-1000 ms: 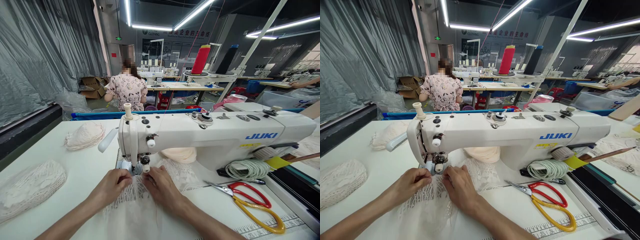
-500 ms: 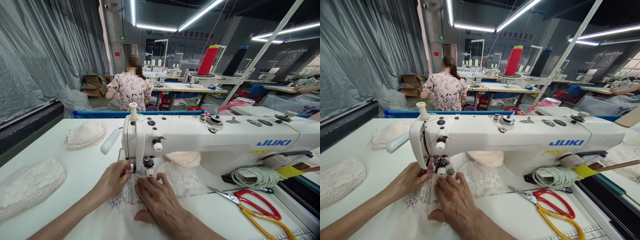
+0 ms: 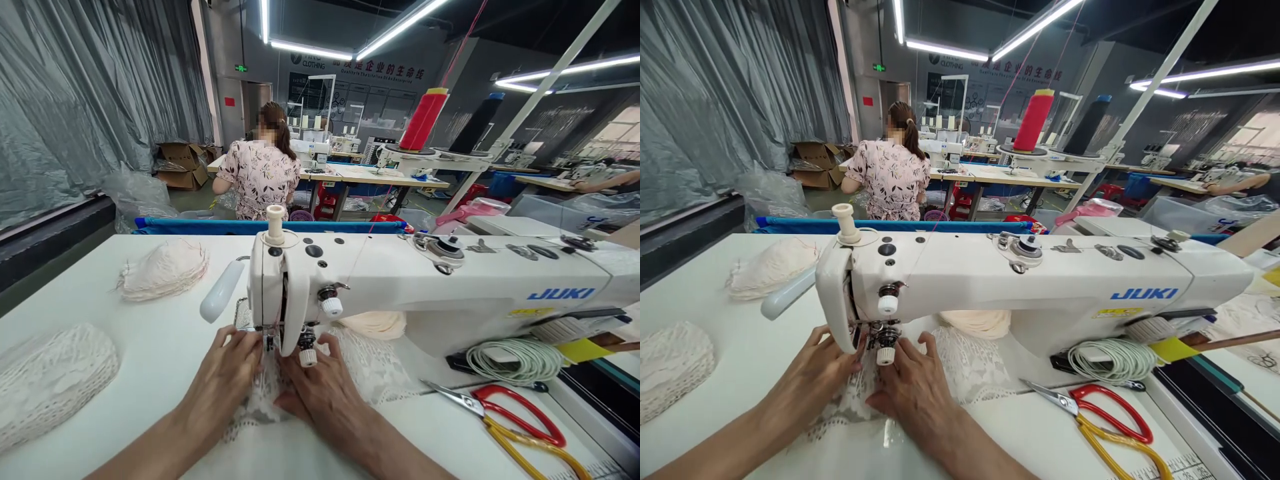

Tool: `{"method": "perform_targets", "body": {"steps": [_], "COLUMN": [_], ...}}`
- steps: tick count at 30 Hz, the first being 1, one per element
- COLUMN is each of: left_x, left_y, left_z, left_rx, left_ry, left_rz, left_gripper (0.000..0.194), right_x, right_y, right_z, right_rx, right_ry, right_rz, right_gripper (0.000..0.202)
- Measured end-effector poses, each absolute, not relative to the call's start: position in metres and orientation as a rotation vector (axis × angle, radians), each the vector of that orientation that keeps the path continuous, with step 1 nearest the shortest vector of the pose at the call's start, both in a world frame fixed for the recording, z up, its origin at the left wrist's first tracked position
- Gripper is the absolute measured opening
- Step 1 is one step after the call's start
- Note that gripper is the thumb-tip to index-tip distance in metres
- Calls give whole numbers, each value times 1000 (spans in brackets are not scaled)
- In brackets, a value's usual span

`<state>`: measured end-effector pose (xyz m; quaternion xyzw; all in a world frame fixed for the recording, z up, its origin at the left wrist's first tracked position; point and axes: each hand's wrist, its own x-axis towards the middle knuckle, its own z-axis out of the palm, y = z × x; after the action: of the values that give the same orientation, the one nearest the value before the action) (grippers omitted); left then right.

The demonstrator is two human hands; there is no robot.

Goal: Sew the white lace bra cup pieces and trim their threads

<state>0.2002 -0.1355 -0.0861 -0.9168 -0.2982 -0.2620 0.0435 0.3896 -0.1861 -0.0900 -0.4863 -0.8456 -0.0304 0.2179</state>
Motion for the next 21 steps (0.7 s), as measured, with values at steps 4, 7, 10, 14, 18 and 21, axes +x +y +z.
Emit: {"method": "perform_targets", "body": {"steps": [4, 7, 10, 14, 18, 21], "left_x": [202, 200, 199, 203, 206, 205], "left_y": [-117, -126, -149, -175, -179, -177], "left_z": [-84, -83, -81, -79, -79, -81], "left_rx": [-2770, -2769, -2828, -2922, -2866, -2803], "left_ry": [-882, -864, -810, -893, -917, -862], "left_rz": [-824, -823, -818, -871, -825, -857], "left_gripper": [34, 33, 28, 25, 24, 34], "right_x": [393, 394, 392, 390, 391, 392], "right_y": [-178, -185, -194, -197, -195, -194], "right_z": [-88, -86, -85, -85, -84, -81], "right_rx": [-1344, -1236, -1018, -962, -986, -976], "right_ry": [-2324, -2375, -2432, -2405, -2331, -2304], "right_rz": [-170, -163, -94, -92, -69, -54], "right_gripper": [31, 44, 52, 23, 26, 32]}}
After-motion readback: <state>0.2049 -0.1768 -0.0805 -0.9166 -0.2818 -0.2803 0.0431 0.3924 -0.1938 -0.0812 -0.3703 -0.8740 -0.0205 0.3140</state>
